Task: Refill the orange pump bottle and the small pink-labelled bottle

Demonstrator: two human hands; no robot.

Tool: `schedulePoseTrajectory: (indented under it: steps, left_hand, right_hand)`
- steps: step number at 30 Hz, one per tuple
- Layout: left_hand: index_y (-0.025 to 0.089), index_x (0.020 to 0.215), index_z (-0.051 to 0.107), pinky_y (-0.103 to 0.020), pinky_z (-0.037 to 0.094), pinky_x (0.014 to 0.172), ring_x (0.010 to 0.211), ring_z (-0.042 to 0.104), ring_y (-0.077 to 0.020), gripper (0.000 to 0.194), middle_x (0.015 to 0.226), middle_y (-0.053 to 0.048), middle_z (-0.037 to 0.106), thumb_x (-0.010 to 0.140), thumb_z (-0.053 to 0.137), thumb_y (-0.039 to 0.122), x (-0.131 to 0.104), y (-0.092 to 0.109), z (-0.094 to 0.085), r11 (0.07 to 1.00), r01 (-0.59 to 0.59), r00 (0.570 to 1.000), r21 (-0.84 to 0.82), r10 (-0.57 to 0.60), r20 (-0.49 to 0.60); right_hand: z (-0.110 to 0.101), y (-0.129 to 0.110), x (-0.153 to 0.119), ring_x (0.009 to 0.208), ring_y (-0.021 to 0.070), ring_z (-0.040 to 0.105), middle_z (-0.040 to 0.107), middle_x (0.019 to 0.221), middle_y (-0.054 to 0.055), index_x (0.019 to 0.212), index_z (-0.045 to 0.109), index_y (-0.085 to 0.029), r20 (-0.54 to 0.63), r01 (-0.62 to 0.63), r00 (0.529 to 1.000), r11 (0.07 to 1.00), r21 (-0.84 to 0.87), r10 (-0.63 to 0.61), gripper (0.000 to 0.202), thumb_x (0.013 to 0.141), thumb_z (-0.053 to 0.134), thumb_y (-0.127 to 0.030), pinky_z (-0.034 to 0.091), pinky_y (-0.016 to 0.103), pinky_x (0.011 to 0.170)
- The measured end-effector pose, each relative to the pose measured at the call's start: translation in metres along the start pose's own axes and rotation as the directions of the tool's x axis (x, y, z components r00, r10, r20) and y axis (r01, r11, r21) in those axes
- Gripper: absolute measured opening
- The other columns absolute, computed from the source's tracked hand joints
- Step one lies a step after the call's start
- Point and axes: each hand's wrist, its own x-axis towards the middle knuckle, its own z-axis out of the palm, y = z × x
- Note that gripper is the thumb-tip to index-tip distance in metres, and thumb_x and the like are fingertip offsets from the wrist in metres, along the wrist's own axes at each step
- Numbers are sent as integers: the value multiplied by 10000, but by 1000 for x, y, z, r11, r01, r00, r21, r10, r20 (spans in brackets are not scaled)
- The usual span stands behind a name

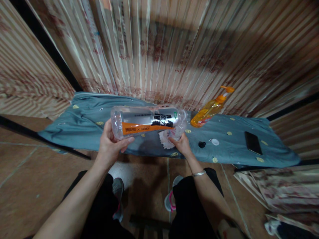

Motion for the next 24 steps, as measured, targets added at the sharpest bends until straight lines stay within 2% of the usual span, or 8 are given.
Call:
schedulePoseTrajectory:
  steps: [3,13,17,24]
  left_hand:
    - [253,1071,581,-166,262,299,426,455,-65,728,771,56,671,450,948,157,0,0,0,1000,4,1000,9,-4,5]
    - [249,1099,585,-180,346,340,468,514,-81,761,807,46,686,438,949,155,0,-1,-2,1000,-2,1000,17,2,9]
    - [251,1016,590,-162,264,296,432,467,-63,692,784,47,686,440,952,125,-1,3,2,1000,-8,1000,-4,8,11]
    - [252,975,586,-160,269,284,402,442,-57,672,750,52,679,426,950,121,-1,3,3,1000,-8,1000,-18,8,7]
  right_hand:
    - [0,-2,-1,1063,357,769,809,1147,126,1284,647,-173,-7,-17,1000,999,-28,17,713,656,837,-454,609,453,906]
    - [0,1,-1,1071,357,765,809,1148,109,1267,655,-203,-21,0,1000,1000,-29,-1,700,650,844,-473,608,460,915]
    - [-1,-2,-1,1079,365,765,809,1150,112,1291,647,-194,-10,-19,1000,999,-29,19,727,652,841,-481,608,478,929]
    - [-2,-5,-2,1091,358,764,802,1180,116,1313,638,-185,2,-7,1000,1000,-16,7,746,658,834,-483,605,463,934]
